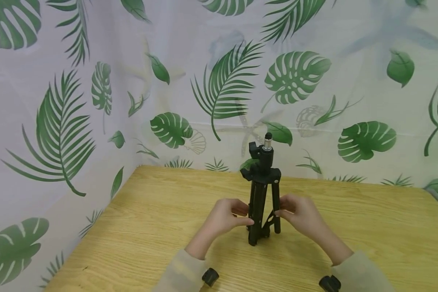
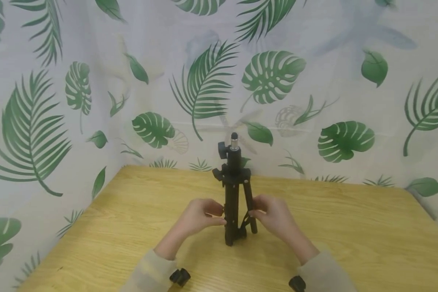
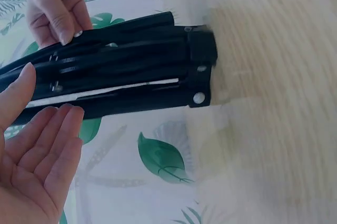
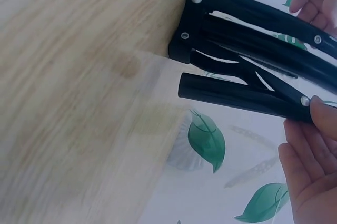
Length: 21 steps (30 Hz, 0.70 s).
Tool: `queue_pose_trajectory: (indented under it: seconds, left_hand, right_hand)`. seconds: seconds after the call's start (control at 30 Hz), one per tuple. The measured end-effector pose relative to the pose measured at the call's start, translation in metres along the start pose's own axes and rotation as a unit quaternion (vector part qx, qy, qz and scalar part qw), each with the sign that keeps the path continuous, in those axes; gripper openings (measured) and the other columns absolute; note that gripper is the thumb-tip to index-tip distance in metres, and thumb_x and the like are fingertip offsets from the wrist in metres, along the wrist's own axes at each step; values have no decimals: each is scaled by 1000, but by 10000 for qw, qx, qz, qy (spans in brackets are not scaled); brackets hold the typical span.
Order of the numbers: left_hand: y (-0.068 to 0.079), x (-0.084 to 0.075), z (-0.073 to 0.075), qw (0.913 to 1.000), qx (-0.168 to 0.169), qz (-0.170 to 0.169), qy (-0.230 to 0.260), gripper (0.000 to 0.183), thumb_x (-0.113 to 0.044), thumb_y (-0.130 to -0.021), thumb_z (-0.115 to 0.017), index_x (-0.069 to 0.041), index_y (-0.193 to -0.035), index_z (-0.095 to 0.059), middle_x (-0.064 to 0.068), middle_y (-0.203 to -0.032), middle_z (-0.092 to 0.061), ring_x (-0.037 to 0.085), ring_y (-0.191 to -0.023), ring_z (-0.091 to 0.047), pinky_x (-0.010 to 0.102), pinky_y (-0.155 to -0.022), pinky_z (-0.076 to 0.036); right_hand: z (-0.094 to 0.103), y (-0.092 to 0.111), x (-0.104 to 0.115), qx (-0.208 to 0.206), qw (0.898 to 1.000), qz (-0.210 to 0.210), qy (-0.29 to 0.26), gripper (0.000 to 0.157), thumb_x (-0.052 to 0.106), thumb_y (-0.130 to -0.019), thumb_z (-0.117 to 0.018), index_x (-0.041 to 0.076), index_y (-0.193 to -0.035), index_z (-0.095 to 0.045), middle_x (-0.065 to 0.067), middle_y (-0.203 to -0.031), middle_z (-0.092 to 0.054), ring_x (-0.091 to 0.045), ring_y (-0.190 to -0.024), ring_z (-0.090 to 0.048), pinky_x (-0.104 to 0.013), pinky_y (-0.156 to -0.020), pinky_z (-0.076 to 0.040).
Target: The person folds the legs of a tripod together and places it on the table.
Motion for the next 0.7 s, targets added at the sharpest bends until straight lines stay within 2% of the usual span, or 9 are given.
queue_pose_trajectory:
  seconds: [0.2, 0.43, 0.53, 0.7]
  left_hand:
    - [-2, -1, -9, 9999, -60, 57, 59, 29, -23, -72, -74, -5, -93, -66, 1, -83, -65, 9, -75, -60, 21, -65, -47]
    - [-4, -6, -14, 9980, -392, -68, -501, 26, -25, -73, -73, -4, -88, -67, 1, -80, -65, 8, -71, -59, 20, -60, -46]
    - [-4, -8, -16, 9964, -569, -127, -612, 23, -24, -74, -72, -4, -85, -68, 0, -77, -65, 7, -67, -59, 18, -57, -46]
    - [-5, -10, -18, 9950, -666, -200, -710, 19, -21, -75, -71, -4, -81, -69, 0, -74, -65, 6, -65, -59, 17, -56, -45]
  right_hand:
    - [-3, 3, 2, -165, 9997, -138, 101, 16, 1, -72, -71, 1, -86, -62, -8, -82, -65, -21, -76, -64, -35, -68, -50]
    - [-1, 6, 8, -269, 9981, -444, 323, 16, 5, -73, -71, 2, -87, -63, -7, -81, -65, -22, -76, -63, -39, -68, -50]
    - [-1, 9, 9, -332, 9974, -510, 382, 16, 6, -73, -71, 3, -87, -63, -7, -81, -65, -22, -76, -63, -39, -67, -50]
    - [0, 12, 12, -432, 9964, -530, 496, 16, 8, -73, -72, 3, -86, -63, -7, -81, -66, -23, -75, -63, -38, -66, -50]
Point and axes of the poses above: each hand's wrist, its own y-axis away from the middle knuckle, its own z-axis out of the back of the hand, x = y × z, the point moved 1 cm from there along -y, towards the middle knuckle
